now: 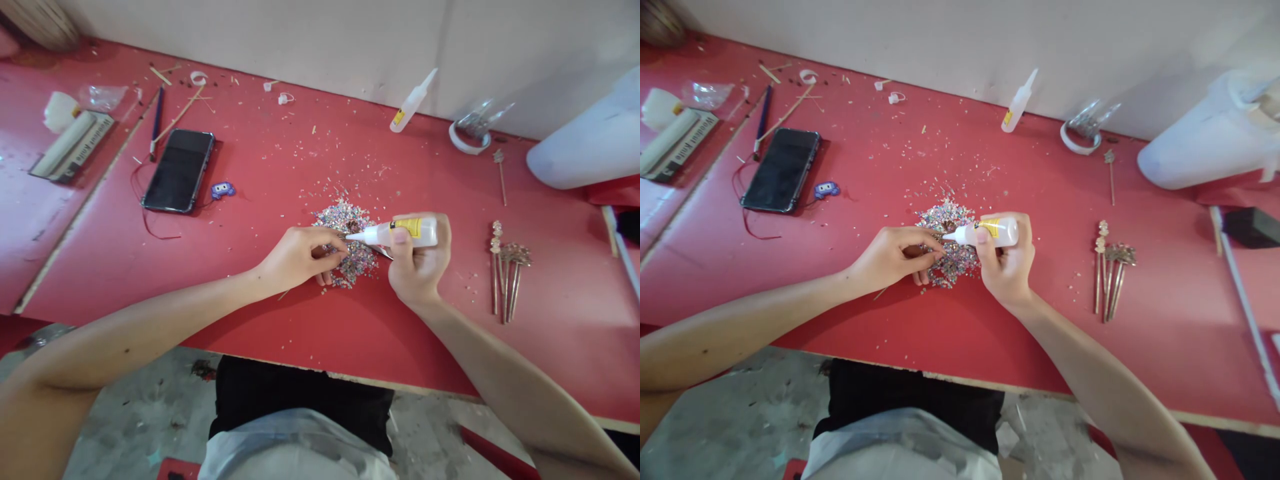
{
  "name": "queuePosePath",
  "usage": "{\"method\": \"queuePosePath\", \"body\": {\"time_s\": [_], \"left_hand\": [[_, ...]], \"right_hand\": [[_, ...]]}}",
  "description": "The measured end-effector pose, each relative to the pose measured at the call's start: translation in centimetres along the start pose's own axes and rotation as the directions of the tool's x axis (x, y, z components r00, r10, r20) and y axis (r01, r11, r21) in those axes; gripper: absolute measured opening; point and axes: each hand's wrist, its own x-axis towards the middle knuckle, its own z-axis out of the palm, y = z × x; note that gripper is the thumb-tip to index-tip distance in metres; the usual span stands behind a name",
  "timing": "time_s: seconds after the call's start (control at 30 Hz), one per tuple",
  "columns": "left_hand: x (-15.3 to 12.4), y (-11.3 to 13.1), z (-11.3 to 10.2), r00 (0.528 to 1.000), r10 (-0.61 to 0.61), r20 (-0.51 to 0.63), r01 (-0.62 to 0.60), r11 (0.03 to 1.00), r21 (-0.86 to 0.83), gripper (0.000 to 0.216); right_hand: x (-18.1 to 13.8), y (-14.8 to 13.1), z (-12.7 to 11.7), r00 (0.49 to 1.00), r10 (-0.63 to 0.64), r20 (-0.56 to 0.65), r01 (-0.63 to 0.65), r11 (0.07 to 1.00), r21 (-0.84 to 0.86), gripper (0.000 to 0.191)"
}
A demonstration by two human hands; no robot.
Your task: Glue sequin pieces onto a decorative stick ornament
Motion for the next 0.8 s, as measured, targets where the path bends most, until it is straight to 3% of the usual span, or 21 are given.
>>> {"method": "queuePosePath", "body": {"time_s": [0.8], "left_hand": [[0.06,-0.16,0.01,1.0,0.004,-0.004,-0.004,1.0,-0.005,0.01]], "right_hand": [[-0.02,-0.22,-0.16,1.0,-0.022,0.007,0.022,0.999,-0.027,0.015]]}}
